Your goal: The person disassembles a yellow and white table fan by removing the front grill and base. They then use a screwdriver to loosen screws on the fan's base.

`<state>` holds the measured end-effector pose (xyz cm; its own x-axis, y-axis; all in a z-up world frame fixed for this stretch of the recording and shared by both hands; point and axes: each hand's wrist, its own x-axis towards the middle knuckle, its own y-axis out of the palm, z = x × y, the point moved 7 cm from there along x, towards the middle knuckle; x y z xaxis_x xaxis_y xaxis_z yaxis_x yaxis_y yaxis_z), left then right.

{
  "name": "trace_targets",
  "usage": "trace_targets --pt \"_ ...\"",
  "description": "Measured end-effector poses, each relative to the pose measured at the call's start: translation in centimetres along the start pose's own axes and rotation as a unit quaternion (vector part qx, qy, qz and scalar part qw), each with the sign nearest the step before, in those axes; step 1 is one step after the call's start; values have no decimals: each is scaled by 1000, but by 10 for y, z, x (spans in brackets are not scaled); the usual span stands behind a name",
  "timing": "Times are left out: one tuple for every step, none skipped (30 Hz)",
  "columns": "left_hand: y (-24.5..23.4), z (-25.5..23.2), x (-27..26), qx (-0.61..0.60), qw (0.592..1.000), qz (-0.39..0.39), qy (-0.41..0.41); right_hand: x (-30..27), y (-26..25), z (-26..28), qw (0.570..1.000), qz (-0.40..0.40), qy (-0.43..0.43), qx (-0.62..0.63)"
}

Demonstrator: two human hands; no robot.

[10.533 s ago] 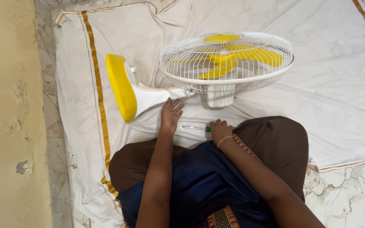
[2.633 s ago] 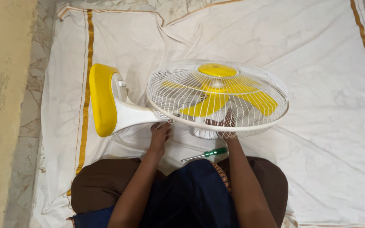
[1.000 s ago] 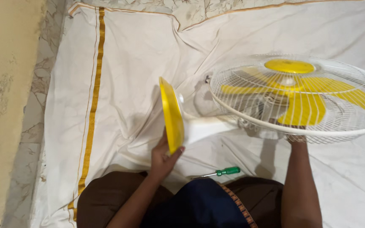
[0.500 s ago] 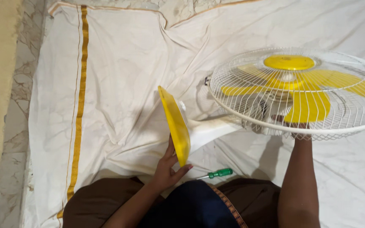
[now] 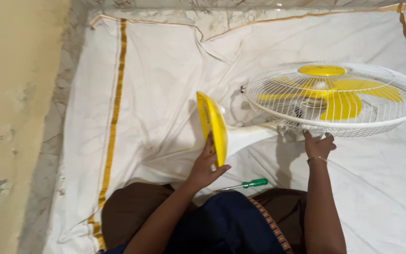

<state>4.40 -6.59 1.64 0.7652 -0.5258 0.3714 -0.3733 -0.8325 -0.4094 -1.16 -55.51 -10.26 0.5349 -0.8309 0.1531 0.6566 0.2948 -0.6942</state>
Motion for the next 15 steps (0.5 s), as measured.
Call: trace_targets --pt "1 1 0 5 1000 5 -2 -13 2 4 998 -16 53 4" --pt "2 1 0 10 1000 10 -4 -30 9 17 998 -10 57 13" --pt "2 0 -1 17 1000 7 5 -53 15 29 998 -5 64 22" --pt "1 0 -3 23 1000 4 13 -72 14 42 997 0 70 31" --pt "2 -2 -5 26 999 1 21 -97 21 74 1000 15 -25 9" --pt "4 -2 -7 32 999 4 20 -121 26 109 992 30 -120 -14" --pt "6 -2 -9 35 999 6 20 -150 37 124 987 126 -79 65" --pt "8 -2 -10 39 999 8 20 -180 40 153 967 157 -107 171" --pt "10 -4 -12 44 999 12 23 -209 34 193 959 109 -230 128" --pt "12 -5 -14 50 998 15 27 -232 33 219 948 133 -259 131" --pt "14 -6 -17 56 998 18 30 -248 29 243 935 158 -288 134" --pt "15 -9 -20 85 995 20 55 -257 26 263 932 167 -292 133" --pt "16 -12 -22 114 990 23 80 -264 25 280 930 177 -295 132" --pt "18 -13 -25 142 984 26 106 -268 21 292 927 186 -298 131" --pt "16 -9 -27 114 988 29 96 -270 18 297 931 193 -287 115"
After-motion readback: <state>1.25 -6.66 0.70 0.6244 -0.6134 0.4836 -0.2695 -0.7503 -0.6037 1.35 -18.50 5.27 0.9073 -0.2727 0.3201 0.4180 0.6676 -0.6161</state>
